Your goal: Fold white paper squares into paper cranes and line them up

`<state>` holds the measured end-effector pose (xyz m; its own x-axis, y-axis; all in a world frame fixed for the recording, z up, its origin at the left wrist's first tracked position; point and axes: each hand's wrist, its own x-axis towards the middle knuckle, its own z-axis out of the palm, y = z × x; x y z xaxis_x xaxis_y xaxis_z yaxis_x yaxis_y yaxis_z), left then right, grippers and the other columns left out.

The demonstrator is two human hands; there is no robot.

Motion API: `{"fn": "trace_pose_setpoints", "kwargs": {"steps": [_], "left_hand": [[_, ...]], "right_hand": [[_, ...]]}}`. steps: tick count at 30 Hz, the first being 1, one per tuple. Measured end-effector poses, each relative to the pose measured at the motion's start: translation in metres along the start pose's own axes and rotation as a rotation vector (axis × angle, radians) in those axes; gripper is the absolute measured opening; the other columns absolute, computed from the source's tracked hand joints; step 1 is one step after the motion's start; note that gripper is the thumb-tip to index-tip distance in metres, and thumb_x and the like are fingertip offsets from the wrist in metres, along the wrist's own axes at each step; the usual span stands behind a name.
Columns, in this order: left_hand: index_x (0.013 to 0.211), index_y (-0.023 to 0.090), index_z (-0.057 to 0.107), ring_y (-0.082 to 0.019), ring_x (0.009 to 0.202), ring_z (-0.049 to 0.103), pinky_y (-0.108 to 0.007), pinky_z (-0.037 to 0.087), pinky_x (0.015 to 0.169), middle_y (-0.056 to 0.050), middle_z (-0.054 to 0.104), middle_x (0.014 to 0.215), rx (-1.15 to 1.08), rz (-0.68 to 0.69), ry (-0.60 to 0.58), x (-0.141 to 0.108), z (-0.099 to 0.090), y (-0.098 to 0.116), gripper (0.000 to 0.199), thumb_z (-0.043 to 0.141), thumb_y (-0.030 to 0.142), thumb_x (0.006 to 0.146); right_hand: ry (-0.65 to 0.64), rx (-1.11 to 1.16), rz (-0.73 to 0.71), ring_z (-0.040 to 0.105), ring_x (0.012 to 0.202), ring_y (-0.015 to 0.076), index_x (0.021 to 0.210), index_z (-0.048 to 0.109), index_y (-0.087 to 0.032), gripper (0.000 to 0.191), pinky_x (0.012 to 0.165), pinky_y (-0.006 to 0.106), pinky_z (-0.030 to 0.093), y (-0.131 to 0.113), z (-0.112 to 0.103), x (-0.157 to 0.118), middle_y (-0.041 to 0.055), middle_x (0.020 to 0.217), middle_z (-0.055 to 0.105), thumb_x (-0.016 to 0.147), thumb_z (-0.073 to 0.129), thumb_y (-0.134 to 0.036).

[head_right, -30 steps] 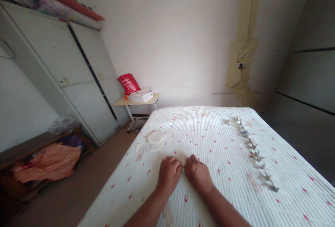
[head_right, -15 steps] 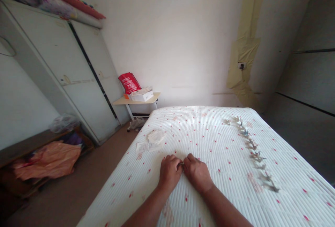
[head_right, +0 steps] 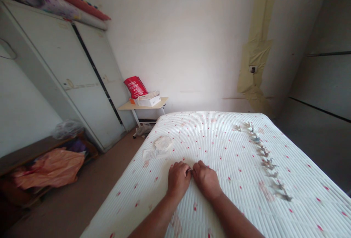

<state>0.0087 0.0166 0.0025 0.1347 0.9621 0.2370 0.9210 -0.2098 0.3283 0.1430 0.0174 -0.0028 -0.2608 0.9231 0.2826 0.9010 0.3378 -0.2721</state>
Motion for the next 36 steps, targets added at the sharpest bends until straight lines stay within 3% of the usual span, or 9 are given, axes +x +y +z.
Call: {"fn": "trace_pose_setpoints", "kwargs": {"steps": [6,14,23,36], "left_hand": [[0.076,0.021,0.062,-0.018,0.086,0.051,-0.031,0.031,0.076,-0.002,0.063,0.083,0.010,-0.012,0.018,0.002,0.003,0.000,0.013,0.052,0.027,0.081],[0.078,0.021,0.062,-0.018,0.087,0.052,-0.031,0.031,0.076,-0.002,0.063,0.085,0.026,-0.006,-0.004,0.003,0.001,0.000,0.013,0.052,0.029,0.081],[0.078,0.022,0.062,-0.018,0.086,0.051,-0.031,0.030,0.075,-0.001,0.063,0.085,0.029,0.006,0.003,0.003,0.001,0.000,0.012,0.052,0.027,0.081],[0.077,0.022,0.063,-0.017,0.086,0.052,-0.030,0.030,0.075,-0.001,0.064,0.084,0.039,-0.021,-0.032,0.005,-0.003,0.001,0.014,0.051,0.027,0.081]], "right_hand": [[-0.071,0.369,0.026,0.059,0.071,0.0139,0.073,0.062,-0.018,0.030,0.067,0.023,0.041,0.020,-0.005,0.005,0.0040,0.076,0.061,0.085,0.036,-0.025],[-0.095,0.378,0.071,0.059,0.075,0.0153,0.076,0.065,-0.019,0.023,0.070,0.023,0.042,0.024,-0.004,0.012,0.0044,0.080,0.064,0.076,0.042,-0.021],[-0.123,0.569,0.029,0.060,0.076,0.0160,0.075,0.068,-0.019,0.025,0.072,0.024,0.043,0.030,-0.004,0.015,0.0036,0.078,0.066,0.075,0.043,-0.021],[-0.160,0.640,0.021,0.059,0.069,0.0156,0.069,0.068,-0.017,0.019,0.065,0.023,0.042,0.030,-0.005,0.019,0.0027,0.071,0.066,0.071,0.050,-0.022]]}}
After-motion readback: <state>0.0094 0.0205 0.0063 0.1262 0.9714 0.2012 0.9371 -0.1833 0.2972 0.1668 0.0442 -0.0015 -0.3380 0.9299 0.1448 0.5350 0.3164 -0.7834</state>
